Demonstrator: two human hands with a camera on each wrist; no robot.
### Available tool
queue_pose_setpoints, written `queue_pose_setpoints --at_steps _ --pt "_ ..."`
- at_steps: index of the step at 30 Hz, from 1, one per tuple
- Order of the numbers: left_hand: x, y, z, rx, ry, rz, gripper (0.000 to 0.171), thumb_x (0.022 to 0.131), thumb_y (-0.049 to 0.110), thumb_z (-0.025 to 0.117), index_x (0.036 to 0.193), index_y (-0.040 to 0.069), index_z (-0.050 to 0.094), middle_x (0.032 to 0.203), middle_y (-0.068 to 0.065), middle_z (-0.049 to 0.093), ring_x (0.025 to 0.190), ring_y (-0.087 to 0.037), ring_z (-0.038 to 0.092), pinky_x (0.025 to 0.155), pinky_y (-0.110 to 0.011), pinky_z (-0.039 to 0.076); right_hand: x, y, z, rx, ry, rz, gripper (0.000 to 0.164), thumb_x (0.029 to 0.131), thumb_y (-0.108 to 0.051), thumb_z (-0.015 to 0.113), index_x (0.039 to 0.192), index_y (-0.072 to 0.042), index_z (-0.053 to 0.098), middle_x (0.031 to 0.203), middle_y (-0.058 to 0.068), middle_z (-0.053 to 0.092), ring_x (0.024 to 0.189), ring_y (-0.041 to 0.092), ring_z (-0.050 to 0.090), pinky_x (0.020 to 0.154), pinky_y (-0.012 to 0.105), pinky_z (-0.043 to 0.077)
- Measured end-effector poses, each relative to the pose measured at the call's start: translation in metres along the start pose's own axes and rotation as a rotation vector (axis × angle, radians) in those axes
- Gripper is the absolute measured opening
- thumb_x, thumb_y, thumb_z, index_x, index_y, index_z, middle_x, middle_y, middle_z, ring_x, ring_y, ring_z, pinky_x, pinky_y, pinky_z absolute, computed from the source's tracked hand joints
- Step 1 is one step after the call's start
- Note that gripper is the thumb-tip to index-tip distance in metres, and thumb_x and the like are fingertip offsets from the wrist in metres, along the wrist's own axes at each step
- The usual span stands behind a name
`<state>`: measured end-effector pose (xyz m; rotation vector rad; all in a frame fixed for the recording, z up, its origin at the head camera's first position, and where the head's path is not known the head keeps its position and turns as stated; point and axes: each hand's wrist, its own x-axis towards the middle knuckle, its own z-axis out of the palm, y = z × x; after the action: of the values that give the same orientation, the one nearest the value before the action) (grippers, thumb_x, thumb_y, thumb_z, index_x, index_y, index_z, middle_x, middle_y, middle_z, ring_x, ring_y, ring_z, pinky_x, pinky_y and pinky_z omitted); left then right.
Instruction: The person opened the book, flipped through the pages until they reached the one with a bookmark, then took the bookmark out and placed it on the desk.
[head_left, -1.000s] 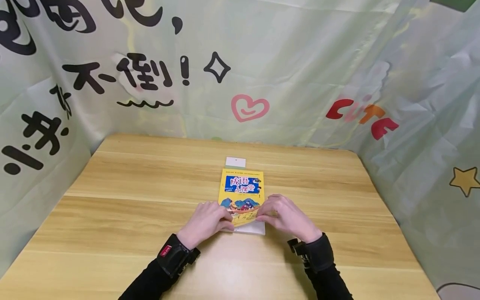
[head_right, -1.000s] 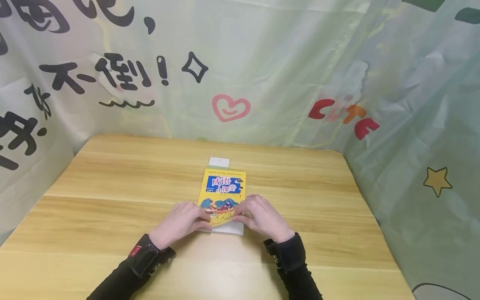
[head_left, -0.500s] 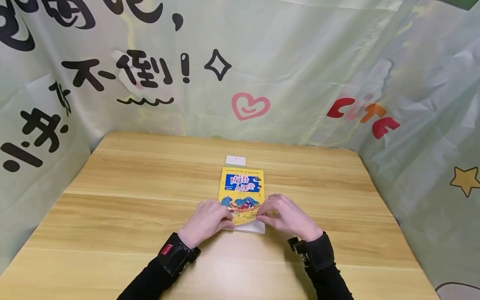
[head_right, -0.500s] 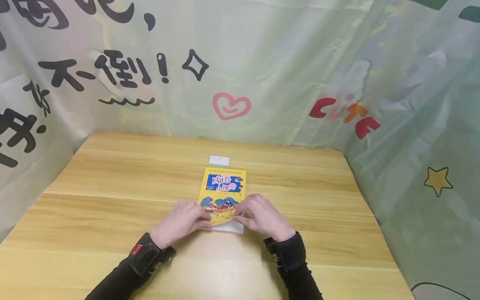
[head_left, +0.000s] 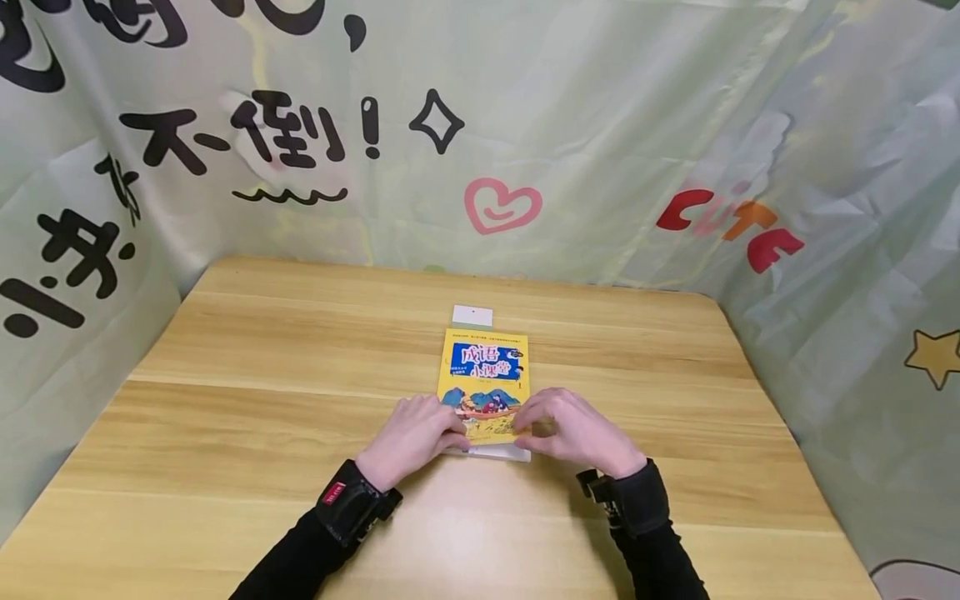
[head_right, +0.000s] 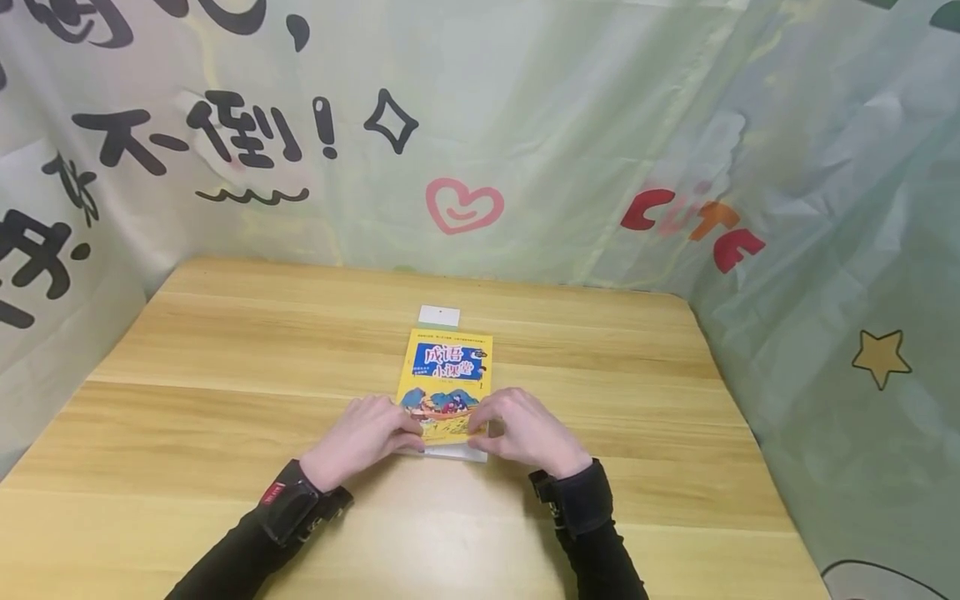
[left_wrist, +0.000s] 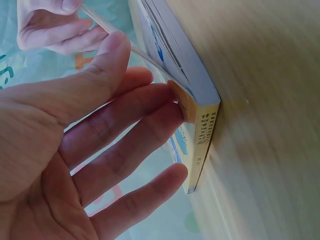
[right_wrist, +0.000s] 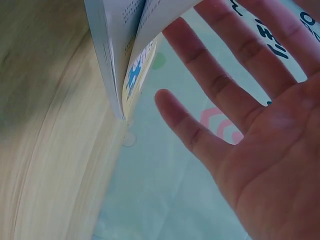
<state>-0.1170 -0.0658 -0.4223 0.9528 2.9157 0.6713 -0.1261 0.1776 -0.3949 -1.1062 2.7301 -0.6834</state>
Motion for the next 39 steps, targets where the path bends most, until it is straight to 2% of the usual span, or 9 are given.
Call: queue_pose_setpoints --at_steps 9,12,14,16,19,25,32,35,39 --pt "0.002 0.005 0.002 0.098 0.028 0.027 0.017 0.075 0.040 0.066 0.073 0.024 0.070 0.058 0.012 0.056 0.051 -0.005 0.040 0.048 -0.017 0.029 0.002 0.004 0.003 -0.011 -0.051 0.022 0.016 0.076 -0.021 0.069 0.092 -0.019 0.071 0.102 -0.004 0.068 0.097 0.008 0.060 0.088 0.029 0.048" --pt "0.005 0.012 0.003 0.170 0.001 0.055 0.031 0.071 0.050 0.066 0.085 0.022 0.069 0.077 0.007 0.065 0.066 -0.010 0.053 0.057 -0.023 0.044 0.002 0.003 0.006 -0.063 -0.080 0.095 0.041 0.068 -0.034 0.075 0.105 -0.020 0.067 0.120 -0.001 0.059 0.112 0.016 0.053 0.096 0.039 0.043" --pt "0.007 0.017 0.006 0.195 -0.030 0.058 0.048 0.069 0.054 0.066 0.104 0.021 0.065 0.107 0.000 0.064 0.091 -0.018 0.057 0.073 -0.035 0.051 0.002 0.003 0.010 -0.101 -0.115 0.136 0.061 0.061 -0.041 0.078 0.116 -0.021 0.060 0.135 0.002 0.047 0.125 0.024 0.041 0.101 0.048 0.036" --pt "0.009 0.020 0.009 0.203 -0.055 0.053 0.061 0.068 0.055 0.066 0.119 0.021 0.058 0.129 -0.003 0.052 0.114 -0.026 0.049 0.086 -0.050 0.047 0.003 0.002 0.013 -0.132 -0.143 0.149 0.072 0.059 -0.043 0.078 0.123 -0.023 0.055 0.142 0.002 0.037 0.132 0.028 0.032 0.104 0.053 0.029" --pt "0.011 0.023 0.014 0.197 -0.071 0.023 0.064 0.069 0.054 0.065 0.123 0.022 0.053 0.135 -0.004 0.046 0.123 -0.030 0.042 0.090 -0.057 0.041 0.003 0.002 0.015 -0.136 -0.160 0.144 0.067 0.062 -0.040 0.078 0.122 -0.022 0.056 0.142 0.002 0.038 0.133 0.028 0.031 0.104 0.055 0.026" --pt "0.016 0.021 0.016 0.203 -0.043 0.054 0.051 0.073 0.052 0.063 0.115 0.022 0.060 0.124 0.001 0.058 0.110 -0.023 0.053 0.086 -0.046 0.047 0.002 0.003 0.010 -0.039 -0.160 0.139 0.039 0.070 -0.033 0.073 0.106 -0.020 0.067 0.129 0.000 0.053 0.125 0.023 0.044 0.107 0.054 0.023" --pt "0.019 0.018 0.015 0.120 -0.051 0.073 0.035 0.078 0.049 0.059 0.100 0.024 0.067 0.101 0.005 0.067 0.079 -0.013 0.054 0.064 -0.025 0.046 -0.002 0.009 0.003 0.062 -0.128 0.106 0.025 0.075 -0.028 0.069 0.098 -0.018 0.070 0.121 0.001 0.060 0.116 0.020 0.053 0.107 0.055 0.021" --pt "0.018 0.018 0.014 0.070 -0.047 0.067 0.025 0.083 0.042 0.056 0.095 0.023 0.068 0.090 0.007 0.067 0.073 -0.009 0.054 0.061 -0.022 0.045 -0.002 0.010 0.000 0.040 -0.042 0.063 0.019 0.079 -0.026 0.066 0.096 -0.019 0.070 0.115 0.000 0.063 0.110 0.017 0.056 0.105 0.052 0.028" --pt "0.017 0.021 0.014 0.072 0.029 0.094 0.017 0.088 0.029 0.054 0.096 0.021 0.067 0.087 0.007 0.068 0.070 -0.008 0.057 0.061 -0.023 0.049 -0.001 0.010 -0.001 -0.043 0.195 -0.003 0.021 0.081 -0.023 0.065 0.100 -0.016 0.069 0.107 -0.001 0.066 0.103 0.014 0.059 0.096 0.040 0.043"
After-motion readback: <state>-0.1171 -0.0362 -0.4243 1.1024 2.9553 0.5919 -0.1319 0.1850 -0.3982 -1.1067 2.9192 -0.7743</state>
